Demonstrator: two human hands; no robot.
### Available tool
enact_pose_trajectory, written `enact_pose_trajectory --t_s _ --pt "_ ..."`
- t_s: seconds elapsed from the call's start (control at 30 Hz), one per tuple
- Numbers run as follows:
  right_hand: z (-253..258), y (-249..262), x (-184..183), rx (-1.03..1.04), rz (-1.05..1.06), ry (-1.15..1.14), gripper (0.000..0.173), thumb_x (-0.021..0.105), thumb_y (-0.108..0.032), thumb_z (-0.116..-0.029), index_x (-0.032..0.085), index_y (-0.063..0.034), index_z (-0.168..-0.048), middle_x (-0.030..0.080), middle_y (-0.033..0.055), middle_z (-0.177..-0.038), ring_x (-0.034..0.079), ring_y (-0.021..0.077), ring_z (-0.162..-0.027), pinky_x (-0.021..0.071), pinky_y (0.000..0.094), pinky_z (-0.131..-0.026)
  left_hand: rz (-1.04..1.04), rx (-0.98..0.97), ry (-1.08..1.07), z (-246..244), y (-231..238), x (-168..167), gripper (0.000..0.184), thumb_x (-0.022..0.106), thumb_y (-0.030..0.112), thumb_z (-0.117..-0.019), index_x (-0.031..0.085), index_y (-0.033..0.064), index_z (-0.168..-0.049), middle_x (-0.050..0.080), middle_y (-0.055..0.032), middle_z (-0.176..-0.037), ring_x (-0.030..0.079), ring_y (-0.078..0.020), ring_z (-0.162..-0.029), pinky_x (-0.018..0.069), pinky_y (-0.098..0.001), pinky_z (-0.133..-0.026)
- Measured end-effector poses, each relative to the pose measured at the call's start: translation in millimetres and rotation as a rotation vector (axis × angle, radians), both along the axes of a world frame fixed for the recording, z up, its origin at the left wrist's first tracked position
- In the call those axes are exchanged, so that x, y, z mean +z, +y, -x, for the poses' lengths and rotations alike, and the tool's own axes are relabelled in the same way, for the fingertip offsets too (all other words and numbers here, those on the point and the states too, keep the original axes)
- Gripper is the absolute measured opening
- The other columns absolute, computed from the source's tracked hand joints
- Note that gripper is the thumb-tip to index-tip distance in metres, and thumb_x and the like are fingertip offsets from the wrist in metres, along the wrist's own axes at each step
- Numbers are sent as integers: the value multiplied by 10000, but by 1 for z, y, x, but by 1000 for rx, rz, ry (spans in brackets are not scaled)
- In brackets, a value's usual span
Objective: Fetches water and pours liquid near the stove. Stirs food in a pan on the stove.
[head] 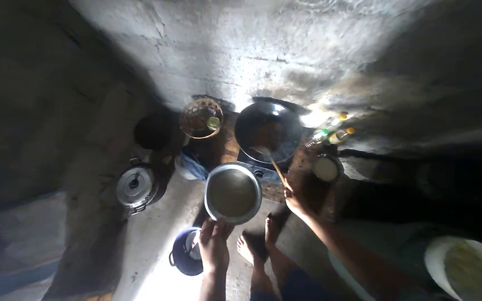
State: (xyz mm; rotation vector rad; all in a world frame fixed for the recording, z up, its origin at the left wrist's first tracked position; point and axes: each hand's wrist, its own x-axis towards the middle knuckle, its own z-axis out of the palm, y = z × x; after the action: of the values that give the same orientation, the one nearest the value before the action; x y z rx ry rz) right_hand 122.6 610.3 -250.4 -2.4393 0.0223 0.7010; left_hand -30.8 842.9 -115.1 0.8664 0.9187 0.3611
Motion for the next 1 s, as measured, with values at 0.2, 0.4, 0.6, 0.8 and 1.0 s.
enact_pose_trajectory --t_s 0.2,0.4,0.6,0.8,1.0 --pt "-118 0 8 -244 -35 27 453 312 -192 -1131 411 -26 -1541 620 266 -1258 640 365 -1045 513 514 -923 -1 39 -12 12 -8 -3 179 437 -76 -984 600 -17 -1027 719 -75 -837 728 -173 -708 648 -346 -688" --pt "-152 26 -2 -518 -255 128 379 365 -170 -1120 497 14 -1424 588 196 -1108 588 235 -840 515 388 -746 25 79 -1 22 -15 -1 162 458 -85 -971 599 -14 -1009 720 -83 -834 733 -186 -707 652 -352 -686" --pt "-85 39 18 -81 -64 97 544 355 -115 -1097 272 -96 -1634 606 239 -1367 648 345 -1118 517 480 -956 25 93 17 27 -15 0 171 449 -73 -974 606 -12 -1005 721 -84 -834 735 -184 -712 652 -353 -689" --pt "-145 3 10 -334 -83 92 417 342 -205 -1127 484 -14 -1470 617 267 -1188 634 341 -933 524 502 -839 17 109 -20 24 -10 0 174 457 -72 -956 618 -9 -984 725 -92 -835 738 -192 -719 654 -359 -692" --pt "-111 35 9 -269 -181 184 457 318 -222 -1135 359 -137 -1582 568 123 -972 531 201 -711 482 378 -643 19 126 -16 23 -9 0 184 450 -70 -968 621 -7 -991 729 -82 -840 737 -183 -715 654 -352 -689"
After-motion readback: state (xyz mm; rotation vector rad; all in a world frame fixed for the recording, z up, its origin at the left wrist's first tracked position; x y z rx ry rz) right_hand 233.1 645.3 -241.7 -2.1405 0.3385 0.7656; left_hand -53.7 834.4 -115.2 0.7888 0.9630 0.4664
